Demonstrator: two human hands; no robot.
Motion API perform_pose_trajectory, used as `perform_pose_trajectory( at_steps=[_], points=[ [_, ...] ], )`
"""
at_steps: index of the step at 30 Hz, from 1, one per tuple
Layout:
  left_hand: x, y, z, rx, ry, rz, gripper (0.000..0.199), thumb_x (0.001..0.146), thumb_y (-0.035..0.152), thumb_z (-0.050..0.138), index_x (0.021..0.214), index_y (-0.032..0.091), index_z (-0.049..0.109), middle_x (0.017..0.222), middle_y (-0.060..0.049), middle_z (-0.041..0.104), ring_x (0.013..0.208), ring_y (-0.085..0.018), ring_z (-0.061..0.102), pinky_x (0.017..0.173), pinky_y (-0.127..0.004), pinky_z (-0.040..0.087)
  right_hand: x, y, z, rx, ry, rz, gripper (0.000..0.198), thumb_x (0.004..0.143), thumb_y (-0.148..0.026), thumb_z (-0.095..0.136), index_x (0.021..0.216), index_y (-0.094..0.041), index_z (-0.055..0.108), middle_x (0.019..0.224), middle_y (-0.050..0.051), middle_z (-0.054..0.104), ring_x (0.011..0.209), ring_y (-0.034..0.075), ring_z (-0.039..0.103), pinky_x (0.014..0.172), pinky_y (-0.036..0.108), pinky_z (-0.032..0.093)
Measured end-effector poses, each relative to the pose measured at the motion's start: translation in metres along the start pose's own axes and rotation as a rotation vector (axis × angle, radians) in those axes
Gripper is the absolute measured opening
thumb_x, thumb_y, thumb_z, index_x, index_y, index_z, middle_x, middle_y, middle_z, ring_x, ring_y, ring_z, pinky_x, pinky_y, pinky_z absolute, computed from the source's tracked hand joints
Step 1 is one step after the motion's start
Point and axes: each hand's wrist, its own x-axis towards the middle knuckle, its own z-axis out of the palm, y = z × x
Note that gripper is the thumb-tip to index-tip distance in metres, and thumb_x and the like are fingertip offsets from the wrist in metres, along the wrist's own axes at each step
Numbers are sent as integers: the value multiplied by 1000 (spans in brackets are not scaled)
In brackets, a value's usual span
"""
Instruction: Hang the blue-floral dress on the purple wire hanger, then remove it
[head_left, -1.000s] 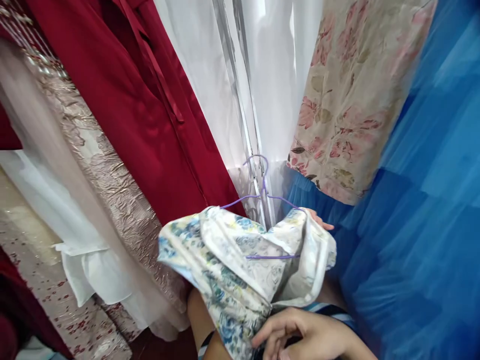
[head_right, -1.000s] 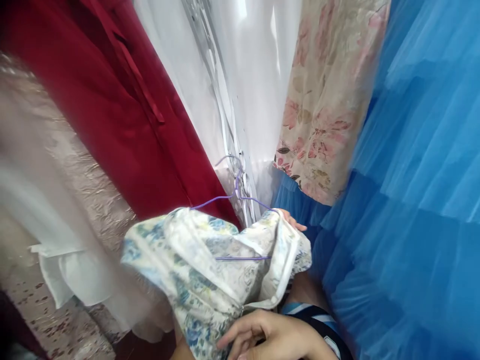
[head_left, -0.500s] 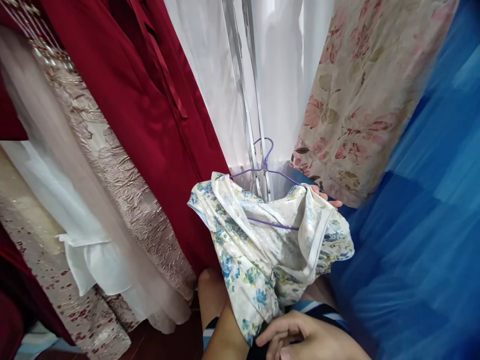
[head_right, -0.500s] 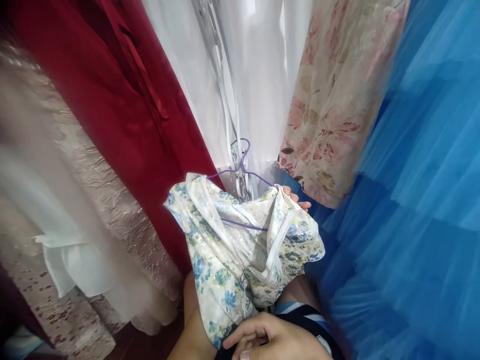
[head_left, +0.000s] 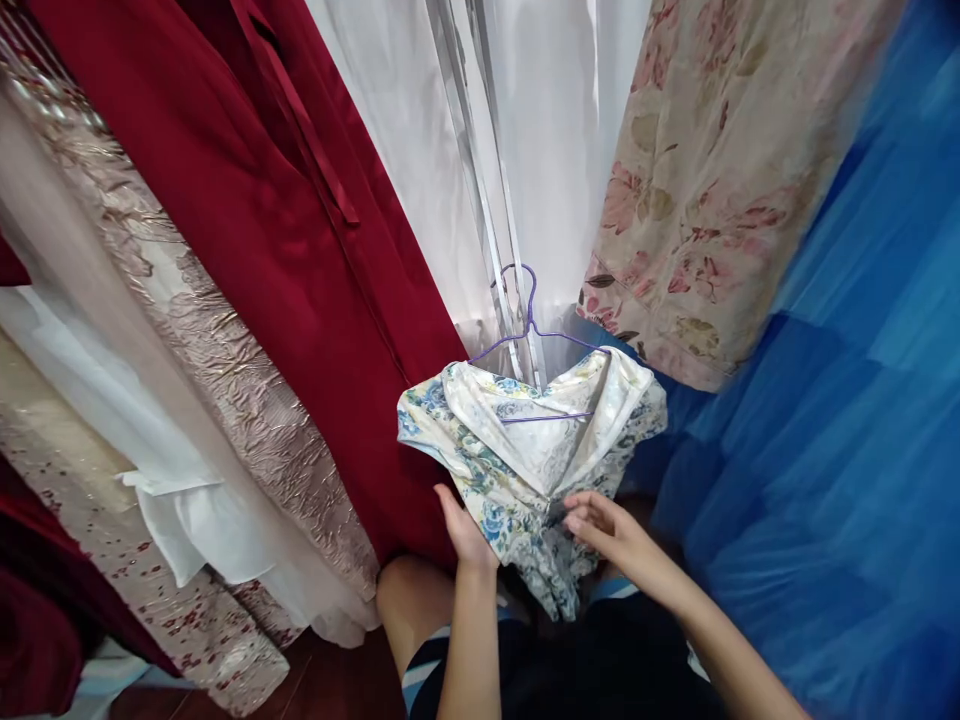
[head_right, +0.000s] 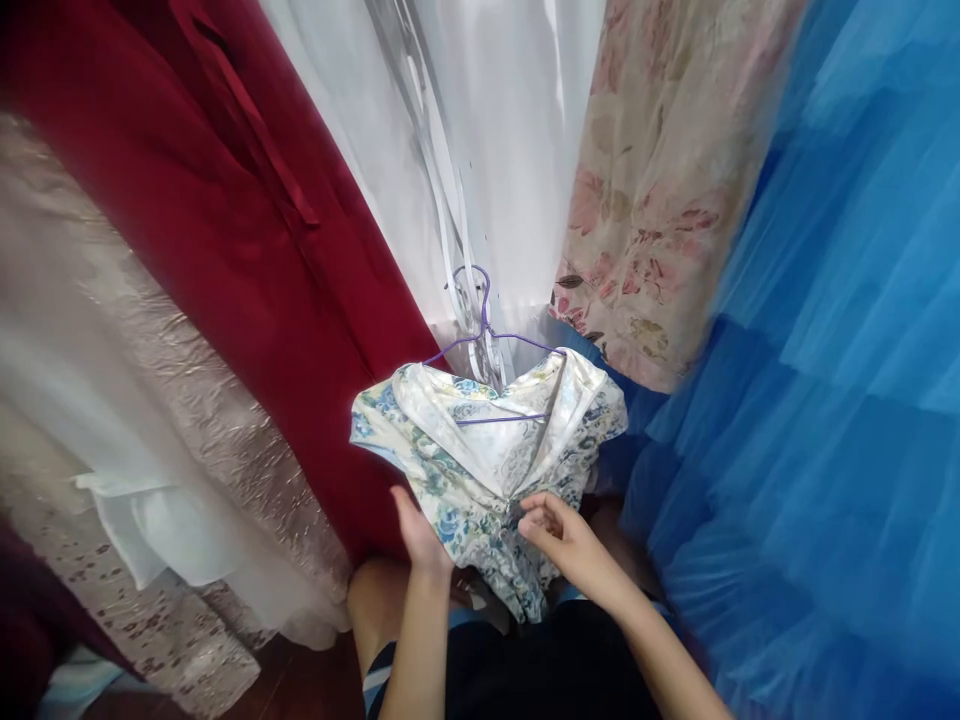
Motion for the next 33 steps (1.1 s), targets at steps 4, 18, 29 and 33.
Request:
perform_pose_trajectory(
  at_steps=[4,18,29,33],
  points=[
    [-8,2,-9,-27,94,47,59,71,51,81,124,29,66,128,-6,68,133,-29,54,114,-42,41,35,29,7,-193,160,-58,42,86,-46,66,118,-21,56,111,7,64,83,20,62,77,35,49],
    [-28,-11,-15,542,654,603,27,87,36,66,111,29,56,122,-8,60,122,-26,56,110,-42,42,53,34,35,-71,196,-18,36,85,-48,60,65,-19,55,61,2,61,56,15,50,59,28,38],
    [-31,-70,25,950,-17,505,15,85,8,49,76,20,49,78,-2,55,76,-16,55,70,-26,42,38,16,20,374,20,264,38,65,-46,79,57,-13,63,45,-3,47,40,4,26,45,24,11],
    [-36,-49,24,1182,-159,482,17,89,8,45,78,20,51,83,-3,57,80,-17,57,71,-26,41,54,-27,-2,521,33,234,36,61,-40,86,72,-10,69,48,-7,41,42,2,21,44,21,8]
  ],
)
